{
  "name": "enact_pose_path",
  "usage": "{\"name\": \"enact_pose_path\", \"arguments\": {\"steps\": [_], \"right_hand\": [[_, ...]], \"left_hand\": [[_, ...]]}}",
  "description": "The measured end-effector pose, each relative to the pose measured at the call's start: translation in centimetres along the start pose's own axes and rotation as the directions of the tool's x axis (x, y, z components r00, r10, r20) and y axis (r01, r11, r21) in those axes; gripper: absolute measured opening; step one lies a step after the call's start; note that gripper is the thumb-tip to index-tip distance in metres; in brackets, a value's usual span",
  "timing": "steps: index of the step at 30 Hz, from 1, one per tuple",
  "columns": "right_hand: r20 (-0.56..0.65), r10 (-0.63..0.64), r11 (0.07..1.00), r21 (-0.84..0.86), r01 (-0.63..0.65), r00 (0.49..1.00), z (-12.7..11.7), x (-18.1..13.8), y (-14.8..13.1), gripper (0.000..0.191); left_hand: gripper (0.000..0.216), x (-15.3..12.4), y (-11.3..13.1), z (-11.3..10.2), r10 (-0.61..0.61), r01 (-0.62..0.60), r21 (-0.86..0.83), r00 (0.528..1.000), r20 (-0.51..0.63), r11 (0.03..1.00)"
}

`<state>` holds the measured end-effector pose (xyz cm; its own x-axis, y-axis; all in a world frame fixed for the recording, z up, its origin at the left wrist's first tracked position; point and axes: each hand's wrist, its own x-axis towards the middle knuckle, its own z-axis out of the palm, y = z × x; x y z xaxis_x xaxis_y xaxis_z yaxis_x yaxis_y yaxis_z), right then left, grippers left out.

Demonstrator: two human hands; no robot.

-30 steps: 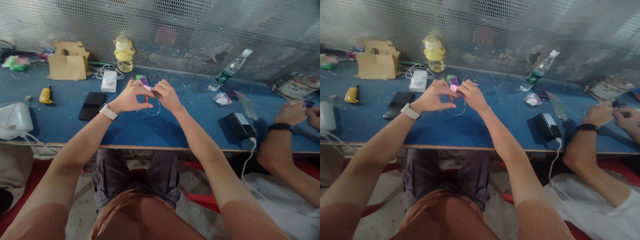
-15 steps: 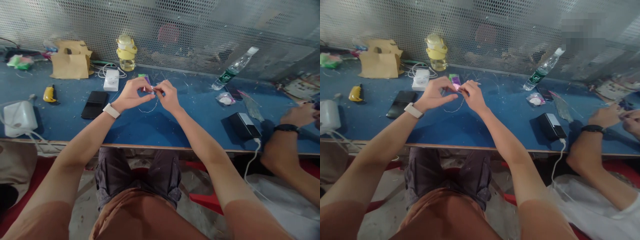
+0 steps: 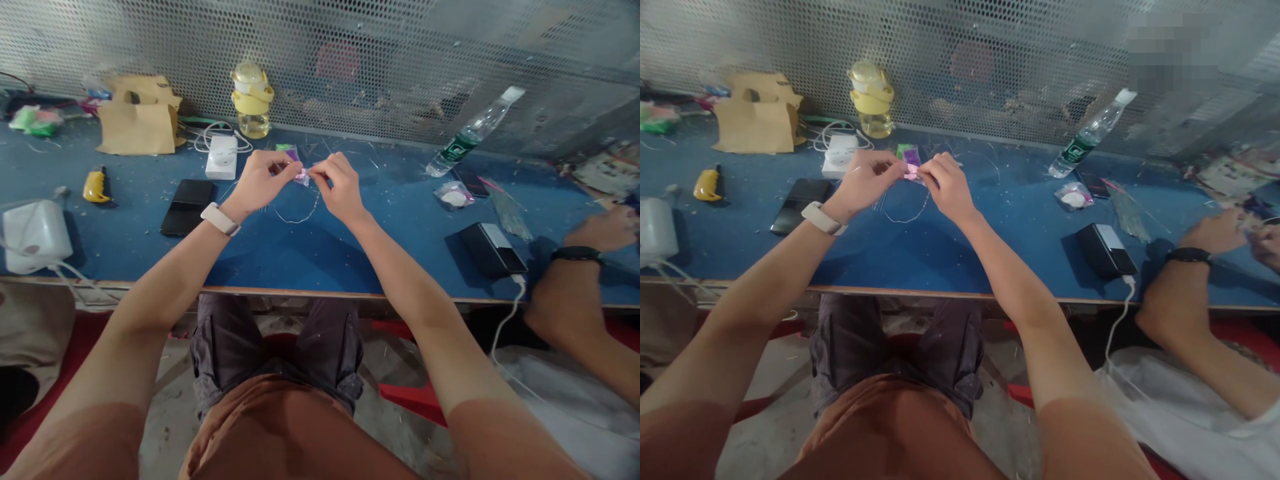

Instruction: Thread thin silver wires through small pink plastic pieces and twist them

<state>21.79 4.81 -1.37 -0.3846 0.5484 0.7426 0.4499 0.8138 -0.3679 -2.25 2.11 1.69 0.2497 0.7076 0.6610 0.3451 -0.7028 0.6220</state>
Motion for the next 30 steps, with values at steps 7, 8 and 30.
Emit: {"name": "enact_pose_path", "arguments": {"steps": [7,8,30], "right_hand": [[-0.036,0.004,1.000,0.004,-0.004,0.999,-0.2,0.0,-0.8,0.055],[-0.043,0.000,1.000,0.009,0.001,0.999,-0.2,0.0,-0.8,0.055],[-0.297,0.113,0.993,0.065,-0.098,0.948,0.5,0.1,-1.4,0.052]], "left_hand": [[0.040,0.1,-0.8,-0.3,-0.202,0.270,-0.387,0.957,0.207,0.882],[0.038,0.1,-1.0,-0.3,-0.225,0.317,-0.435,0.942,0.250,0.843],[0.049,-1.0,0.2,2.9,-0.280,0.320,-0.526,0.947,0.155,0.788]]}}
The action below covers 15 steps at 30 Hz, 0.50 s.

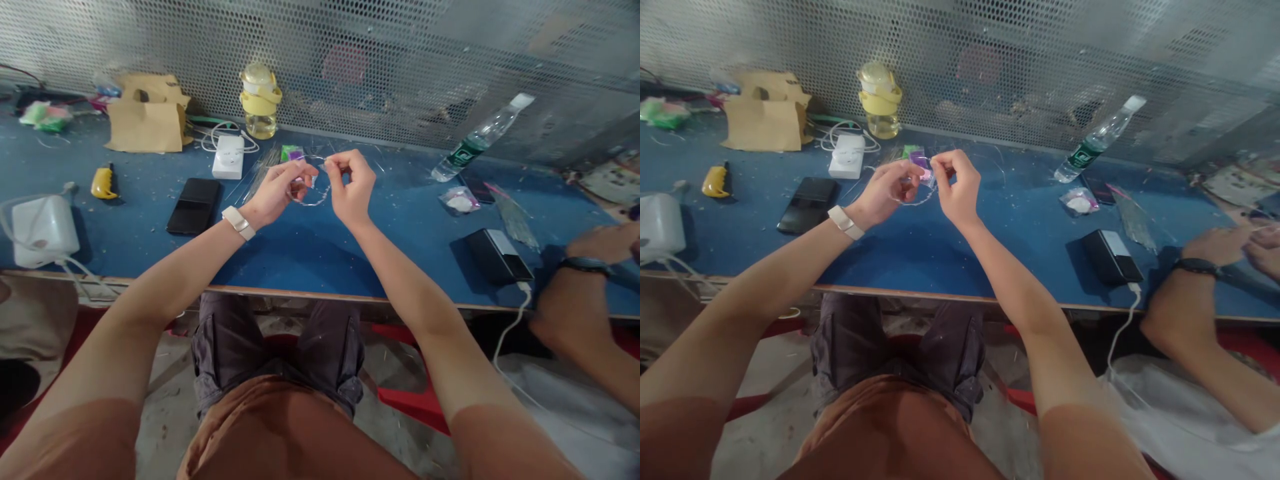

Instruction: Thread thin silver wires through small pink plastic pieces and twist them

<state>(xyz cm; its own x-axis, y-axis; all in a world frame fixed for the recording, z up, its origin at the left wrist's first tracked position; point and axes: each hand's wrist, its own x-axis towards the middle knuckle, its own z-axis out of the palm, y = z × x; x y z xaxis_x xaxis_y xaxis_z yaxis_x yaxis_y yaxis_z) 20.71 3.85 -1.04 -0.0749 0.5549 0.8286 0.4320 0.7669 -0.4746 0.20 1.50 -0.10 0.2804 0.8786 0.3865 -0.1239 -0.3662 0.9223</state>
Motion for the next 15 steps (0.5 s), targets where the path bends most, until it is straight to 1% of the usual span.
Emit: {"name": "enact_pose_path", "arguments": {"steps": [2,3,4,5,6,7,8,9,10,11,14,15], "right_hand": [[-0.023,0.034,0.999,0.022,-0.033,0.999,-0.1,0.2,0.8,0.052],[-0.041,0.040,0.999,0.024,-0.039,0.998,-0.2,0.4,1.2,0.052],[-0.057,0.035,0.999,0.017,-0.034,0.998,-0.3,0.4,1.7,0.051],[-0.071,0.022,1.000,0.004,-0.021,0.997,-0.4,0.5,2.1,0.050],[-0.080,0.006,1.000,-0.011,-0.007,0.997,-0.5,0.6,2.5,0.049],[-0.083,-0.006,1.000,-0.023,0.004,0.997,-0.6,0.6,2.8,0.048],[-0.084,-0.012,1.000,-0.029,0.010,0.996,-0.7,0.6,2.9,0.048],[-0.083,-0.009,1.000,-0.030,0.007,0.997,-0.7,0.6,3.0,0.047],[-0.080,0.000,1.000,-0.026,-0.002,0.997,-0.7,0.5,2.9,0.047],[-0.076,0.012,1.000,-0.020,-0.014,0.997,-0.6,0.5,2.7,0.047],[-0.044,0.047,0.999,-0.003,-0.047,0.998,-0.3,0.3,1.5,0.048],[-0.028,0.051,0.999,0.003,-0.051,0.998,-0.2,0.3,1.1,0.049]], "left_hand": [[0.048,-0.3,-0.1,0.1,0.064,-0.074,0.181,0.996,0.058,0.981],[0.045,-0.5,-0.1,0.2,0.104,-0.132,0.303,0.989,0.107,0.944],[0.040,-0.8,0.0,0.3,0.148,-0.203,0.432,0.976,0.159,0.879],[0.035,-1.1,0.1,0.3,0.192,-0.274,0.550,0.960,0.203,0.789],[0.031,-1.2,0.1,0.3,0.237,-0.329,0.645,0.944,0.228,0.690],[0.029,-1.3,0.1,0.2,0.287,-0.359,0.717,0.931,0.227,0.598],[0.027,-1.3,0.1,0.0,0.342,-0.368,0.769,0.917,0.205,0.524],[0.027,-1.1,0.0,-0.3,0.398,-0.363,0.805,0.901,0.174,0.470],[0.029,-0.7,-0.2,-0.7,0.454,-0.358,0.832,0.879,0.146,0.425],[0.034,-0.3,-0.5,-1.2,0.503,-0.368,0.851,0.852,0.147,0.375],[0.055,0.9,-1.3,-2.6,0.529,-0.405,0.879,0.818,0.226,0.251],[0.058,1.1,-1.6,-2.8,0.518,-0.406,0.884,0.821,0.241,0.231]]}}
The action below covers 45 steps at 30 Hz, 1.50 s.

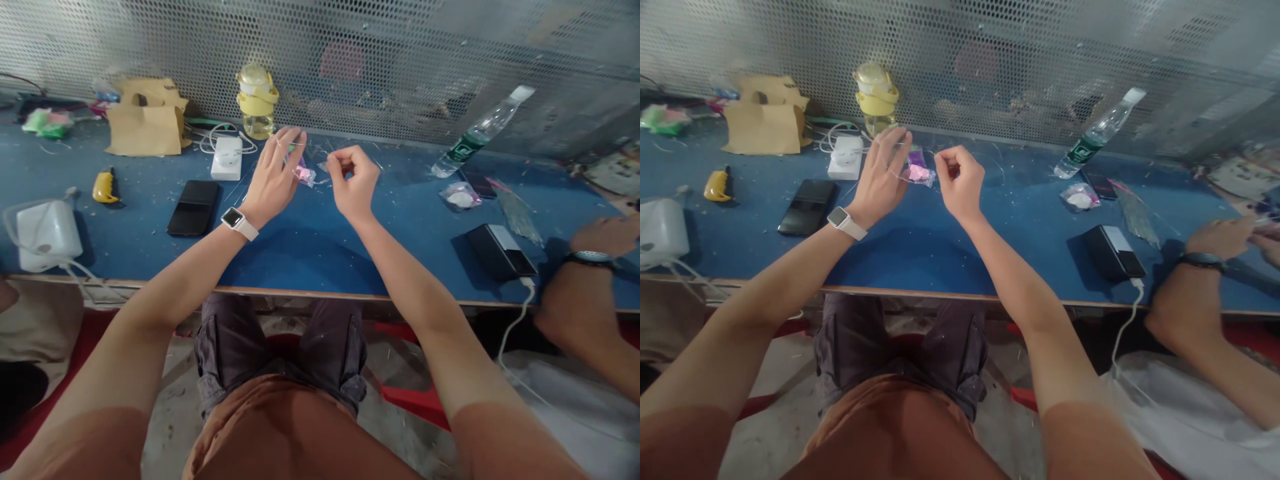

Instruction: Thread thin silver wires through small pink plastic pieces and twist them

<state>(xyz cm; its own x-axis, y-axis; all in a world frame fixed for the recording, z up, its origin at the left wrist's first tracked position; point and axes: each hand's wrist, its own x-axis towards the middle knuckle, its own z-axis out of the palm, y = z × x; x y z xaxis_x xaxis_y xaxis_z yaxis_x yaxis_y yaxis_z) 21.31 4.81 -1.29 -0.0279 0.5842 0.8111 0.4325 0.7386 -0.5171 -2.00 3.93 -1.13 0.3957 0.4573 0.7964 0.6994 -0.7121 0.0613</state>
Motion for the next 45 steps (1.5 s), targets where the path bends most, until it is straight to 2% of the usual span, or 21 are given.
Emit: {"name": "enact_pose_path", "arguments": {"steps": [4,8,10,12,15,17,19,22,24,27,29,30,31,32,33,34,35,36,38,42,45], "right_hand": [[0.040,-0.022,1.000,0.007,0.022,0.999,0.3,-0.2,-1.0,0.048],[0.057,-0.076,0.996,-0.035,0.078,0.995,0.0,-0.3,-0.2,0.042],[0.071,-0.099,0.993,-0.056,0.103,0.993,-0.3,-0.2,0.5,0.038],[0.090,-0.117,0.990,-0.073,0.124,0.989,-0.6,0.0,1.0,0.036],[0.126,-0.138,0.984,-0.094,0.150,0.982,-1.0,0.1,1.2,0.034],[0.145,-0.143,0.984,-0.088,0.156,0.979,-1.2,0.2,1.2,0.034],[0.155,-0.129,0.988,-0.066,0.141,0.979,-1.3,0.3,1.0,0.034],[0.157,-0.077,0.996,-0.038,0.083,0.985,-1.3,0.4,0.9,0.035],[0.162,-0.047,0.998,-0.033,0.053,0.986,-1.4,0.5,0.9,0.038],[0.180,-0.052,0.998,-0.028,0.058,0.982,-1.5,0.8,0.8,0.043],[0.195,-0.074,0.996,-0.031,0.081,0.978,-1.5,0.9,0.8,0.045],[0.201,-0.084,0.995,-0.035,0.093,0.976,-1.5,0.9,0.9,0.046],[0.207,-0.092,0.994,-0.043,0.103,0.974,-1.5,0.9,0.9,0.046],[0.209,-0.097,0.993,-0.052,0.110,0.973,-1.5,1.0,0.9,0.047],[0.207,-0.100,0.991,-0.063,0.116,0.973,-1.5,1.0,0.9,0.048],[0.201,-0.103,0.990,-0.073,0.120,0.974,-1.5,1.0,0.9,0.049],[0.192,-0.106,0.989,-0.083,0.124,0.976,-1.5,1.0,0.8,0.050],[0.180,-0.110,0.988,-0.091,0.127,0.978,-1.5,1.0,0.7,0.050],[0.150,-0.112,0.987,-0.099,0.127,0.982,-1.6,0.9,0.4,0.050],[0.088,-0.088,0.992,-0.087,0.096,0.992,-1.5,0.6,-0.3,0.049],[0.090,-0.090,0.991,-0.088,0.098,0.992,-1.3,0.4,-0.8,0.047]], "left_hand": [[0.055,-0.1,0.7,0.3,-0.077,0.082,-0.059,0.993,0.088,0.995],[0.033,-0.2,2.9,0.3,-0.219,0.258,-0.298,0.963,0.156,0.919],[0.029,-0.2,3.5,0.4,-0.260,0.322,-0.480,0.946,0.193,0.816],[0.032,-0.1,3.6,0.5,-0.269,0.369,-0.651,0.930,0.252,0.663],[0.046,-0.1,3.1,0.2,-0.247,0.421,-0.786,0.906,0.343,0.453],[0.055,-0.1,2.7,-0.2,-0.243,0.459,-0.808,0.887,0.392,0.371],[0.060,-0.1,2.4,-0.5,-0.235,0.491,-0.804,0.870,0.433,0.336],[0.063,-0.2,1.7,-0.4,-0.261,0.522,-0.767,0.853,0.453,0.375],[0.064,-0.3,0.6,0.0,-0.353,0.545,-0.732,0.834,0.424,0.410],[0.070,-0.2,-1.7,0.5,-0.538,0.607,-0.707,0.756,0.373,0.364],[0.082,0.0,-3.2,0.1,-0.606,0.661,-0.694,0.685,0.403,0.286],[0.089,0.2,-3.8,-0.4,-0.603,0.666,-0.694,0.680,0.416,0.273],[0.092,0.4,-4.0,-1.0,-0.581,0.651,-0.688,0.709,0.400,0.321],[0.088,0.6,-3.9,-1.6,-0.541,0.602,-0.668,0.770,0.339,0.437],[0.078,0.7,-3.6,-2.2,-0.506,0.518,-0.601,0.837,0.208,0.609],[0.066,0.8,-2.9,-2.7,-0.425,0.411,-0.480,0.901,0.086,0.775],[0.060,0.9,-2.1,-3.1,-0.327,0.300,-0.351,0.945,-0.018,0.887],[0.055,0.9,-1.1,-3.2,-0.210,0.193,-0.249,0.977,-0.042,0.949],[0.043,0.7,0.9,-2.9,-0.045,0.052,-0.177,0.998,0.046,0.983],[0.030,0.3,2.9,-1.2,-0.088,0.123,-0.189,0.979,0.184,0.974],[0.048,-0.1,2.5,-0.5,-0.144,0.186,-0.185,0.965,0.220,0.965]]}}
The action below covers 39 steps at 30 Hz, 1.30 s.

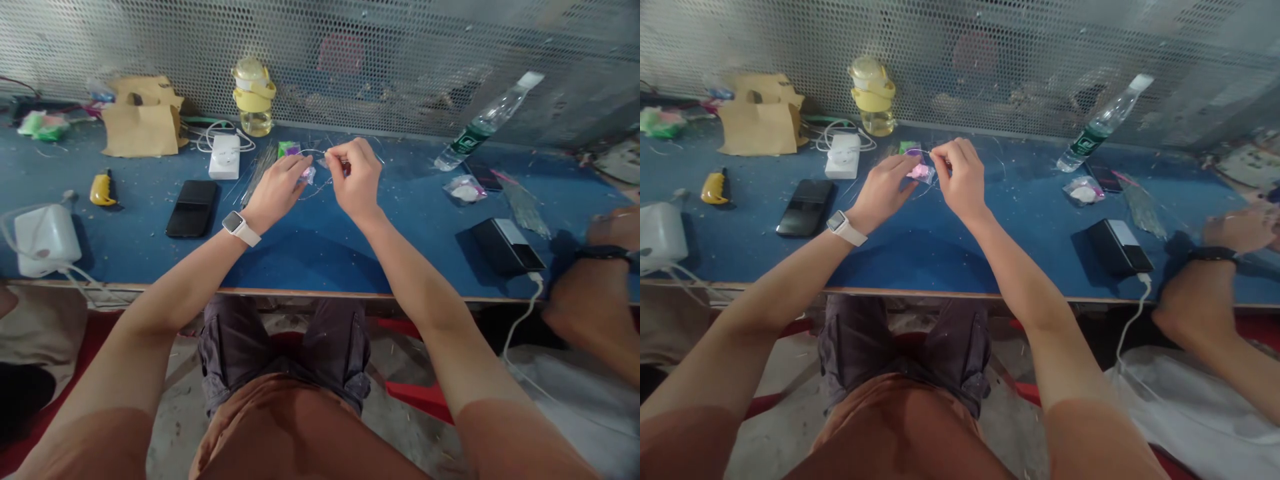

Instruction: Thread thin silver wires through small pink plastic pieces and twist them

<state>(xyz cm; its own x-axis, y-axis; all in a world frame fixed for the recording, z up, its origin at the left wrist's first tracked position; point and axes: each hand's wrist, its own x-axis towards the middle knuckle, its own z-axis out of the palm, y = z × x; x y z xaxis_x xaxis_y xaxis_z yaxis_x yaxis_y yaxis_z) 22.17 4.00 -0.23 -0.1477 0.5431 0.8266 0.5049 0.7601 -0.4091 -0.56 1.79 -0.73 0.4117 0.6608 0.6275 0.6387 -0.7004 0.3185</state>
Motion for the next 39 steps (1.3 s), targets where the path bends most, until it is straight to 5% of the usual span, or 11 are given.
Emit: {"name": "enact_pose_path", "arguments": {"steps": [7,23,29,39], "right_hand": [[0.043,-0.046,0.999,0.005,0.045,0.998,0.4,-0.4,-0.4,0.044],[0.013,-0.020,1.000,0.023,0.020,1.000,-0.1,-0.2,0.4,0.051],[-0.021,0.023,0.999,0.029,-0.023,1.000,0.1,-0.2,0.8,0.046],[-0.054,0.030,0.999,0.018,-0.029,0.998,-0.2,0.2,1.7,0.051]], "left_hand": [[0.081,-0.3,-0.3,0.8,-0.004,0.010,-0.103,0.998,0.056,0.995],[0.041,0.0,1.2,-0.4,-0.058,0.047,-0.180,0.997,-0.056,0.983],[0.050,-0.2,2.4,-1.1,-0.095,0.071,-0.273,0.993,-0.075,0.959],[0.061,-0.1,3.5,-2.4,0.020,-0.005,-0.315,0.999,0.043,0.949]]}}
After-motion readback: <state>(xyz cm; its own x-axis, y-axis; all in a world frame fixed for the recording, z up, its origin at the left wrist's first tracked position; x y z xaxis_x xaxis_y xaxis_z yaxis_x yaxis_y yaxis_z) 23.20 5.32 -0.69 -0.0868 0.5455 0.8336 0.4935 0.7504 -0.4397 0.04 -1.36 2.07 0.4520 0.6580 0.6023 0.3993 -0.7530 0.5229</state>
